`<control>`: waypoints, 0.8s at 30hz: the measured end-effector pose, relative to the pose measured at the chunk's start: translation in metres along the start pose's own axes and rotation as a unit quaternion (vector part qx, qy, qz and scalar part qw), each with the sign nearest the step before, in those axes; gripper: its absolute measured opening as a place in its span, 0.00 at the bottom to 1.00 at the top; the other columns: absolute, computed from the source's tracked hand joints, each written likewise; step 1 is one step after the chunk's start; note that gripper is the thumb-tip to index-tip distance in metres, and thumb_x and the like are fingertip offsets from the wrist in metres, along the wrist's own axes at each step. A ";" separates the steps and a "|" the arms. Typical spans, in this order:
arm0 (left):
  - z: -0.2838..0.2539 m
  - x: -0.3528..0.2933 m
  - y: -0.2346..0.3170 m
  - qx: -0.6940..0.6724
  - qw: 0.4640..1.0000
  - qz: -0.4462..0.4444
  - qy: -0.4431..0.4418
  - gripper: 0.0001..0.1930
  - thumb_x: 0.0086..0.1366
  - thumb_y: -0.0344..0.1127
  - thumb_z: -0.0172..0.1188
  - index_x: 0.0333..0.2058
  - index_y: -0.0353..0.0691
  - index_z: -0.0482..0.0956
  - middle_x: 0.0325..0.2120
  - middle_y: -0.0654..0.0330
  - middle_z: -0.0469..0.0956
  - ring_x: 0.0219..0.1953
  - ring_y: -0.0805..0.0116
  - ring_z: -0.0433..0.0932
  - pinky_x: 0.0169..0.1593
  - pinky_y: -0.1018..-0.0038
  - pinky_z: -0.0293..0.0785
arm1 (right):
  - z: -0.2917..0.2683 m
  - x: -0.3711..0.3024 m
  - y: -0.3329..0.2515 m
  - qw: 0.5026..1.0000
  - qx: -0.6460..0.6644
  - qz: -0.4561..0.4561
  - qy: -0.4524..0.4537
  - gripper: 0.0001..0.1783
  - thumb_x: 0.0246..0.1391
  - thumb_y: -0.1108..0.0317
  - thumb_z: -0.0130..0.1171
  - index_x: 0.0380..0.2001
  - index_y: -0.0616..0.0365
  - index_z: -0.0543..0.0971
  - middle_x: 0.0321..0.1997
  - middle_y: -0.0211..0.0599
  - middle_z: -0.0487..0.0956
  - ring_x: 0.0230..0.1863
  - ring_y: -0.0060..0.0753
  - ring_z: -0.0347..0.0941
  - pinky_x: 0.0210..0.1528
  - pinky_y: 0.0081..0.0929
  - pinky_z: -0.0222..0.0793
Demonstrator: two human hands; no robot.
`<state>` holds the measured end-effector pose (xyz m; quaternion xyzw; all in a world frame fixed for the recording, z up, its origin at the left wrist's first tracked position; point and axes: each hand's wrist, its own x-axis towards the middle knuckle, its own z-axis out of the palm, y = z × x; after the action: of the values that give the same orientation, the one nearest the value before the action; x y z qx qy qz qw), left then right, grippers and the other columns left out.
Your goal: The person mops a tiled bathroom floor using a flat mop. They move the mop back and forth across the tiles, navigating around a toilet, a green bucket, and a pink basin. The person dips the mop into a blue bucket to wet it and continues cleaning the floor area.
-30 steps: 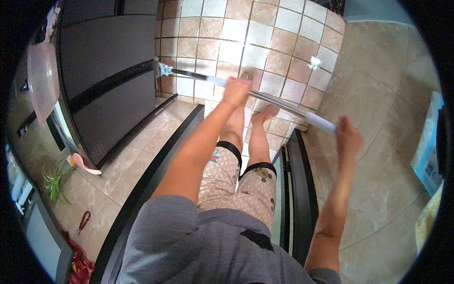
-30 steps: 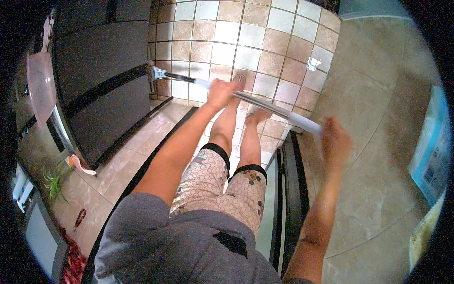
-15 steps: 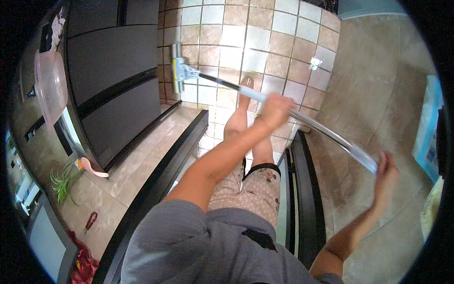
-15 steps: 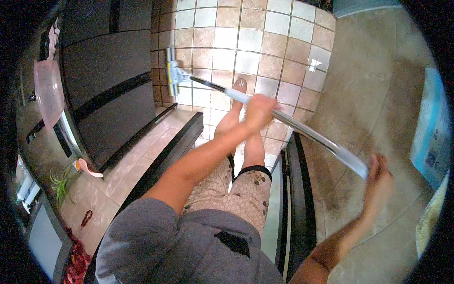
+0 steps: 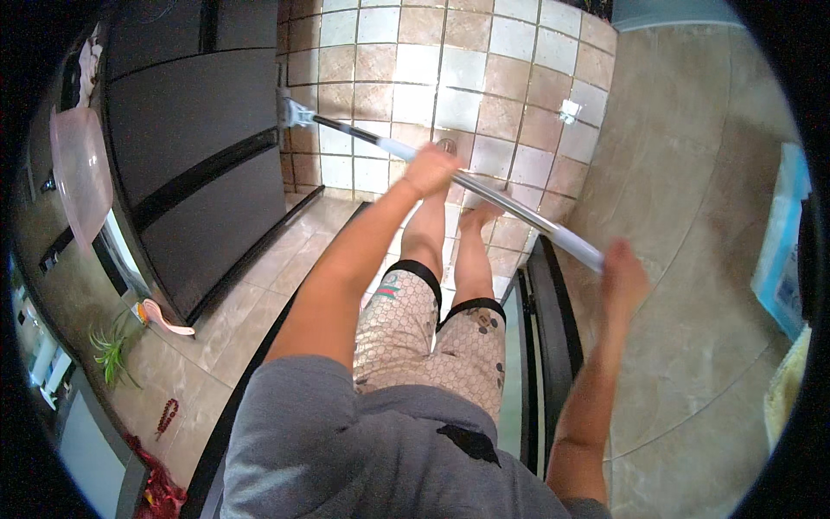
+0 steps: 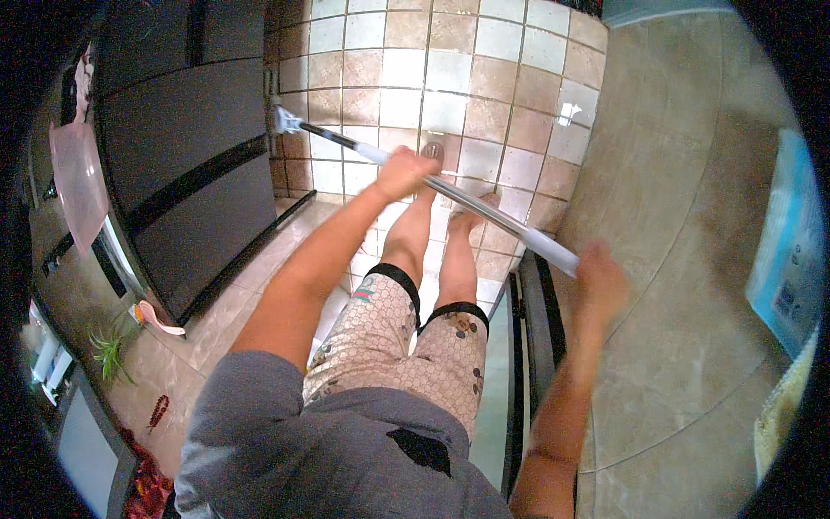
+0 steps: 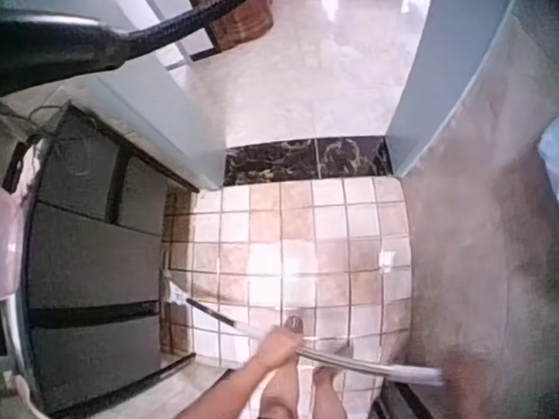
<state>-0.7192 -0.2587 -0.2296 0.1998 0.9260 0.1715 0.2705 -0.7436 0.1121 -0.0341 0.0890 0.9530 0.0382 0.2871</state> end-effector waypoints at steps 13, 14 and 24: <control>-0.014 -0.001 0.058 -0.118 0.958 -0.086 0.246 0.09 0.46 0.37 0.67 0.16 0.46 0.74 0.17 0.57 0.75 0.26 0.53 0.75 0.35 0.59 0.68 | -0.076 -0.040 0.013 0.996 0.083 -0.013 -0.026 0.18 0.62 0.50 0.51 0.39 0.51 0.81 0.32 0.44 0.82 0.33 0.42 0.80 0.36 0.38 0.71; -0.038 0.008 0.104 -0.122 0.946 -0.081 0.288 0.08 0.47 0.36 0.66 0.16 0.47 0.75 0.18 0.56 0.75 0.24 0.53 0.75 0.34 0.60 0.69 | -0.096 -0.044 0.040 0.993 0.109 0.036 -0.010 0.16 0.63 0.54 0.51 0.40 0.54 0.80 0.32 0.45 0.82 0.32 0.39 0.79 0.35 0.34 0.70; -0.078 0.039 0.169 -0.197 0.955 0.161 0.153 0.06 0.55 0.39 0.62 0.25 0.48 0.74 0.14 0.62 0.75 0.19 0.59 0.77 0.33 0.64 0.71 | -0.153 -0.081 0.138 0.983 -0.105 0.110 0.101 0.21 0.65 0.51 0.45 0.43 0.54 0.79 0.33 0.54 0.80 0.35 0.53 0.78 0.35 0.45 0.71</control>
<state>-0.7464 -0.1112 -0.1122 0.2607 0.8597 0.4201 0.1279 -0.7412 0.2282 0.1538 0.1588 0.9522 0.1780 0.1907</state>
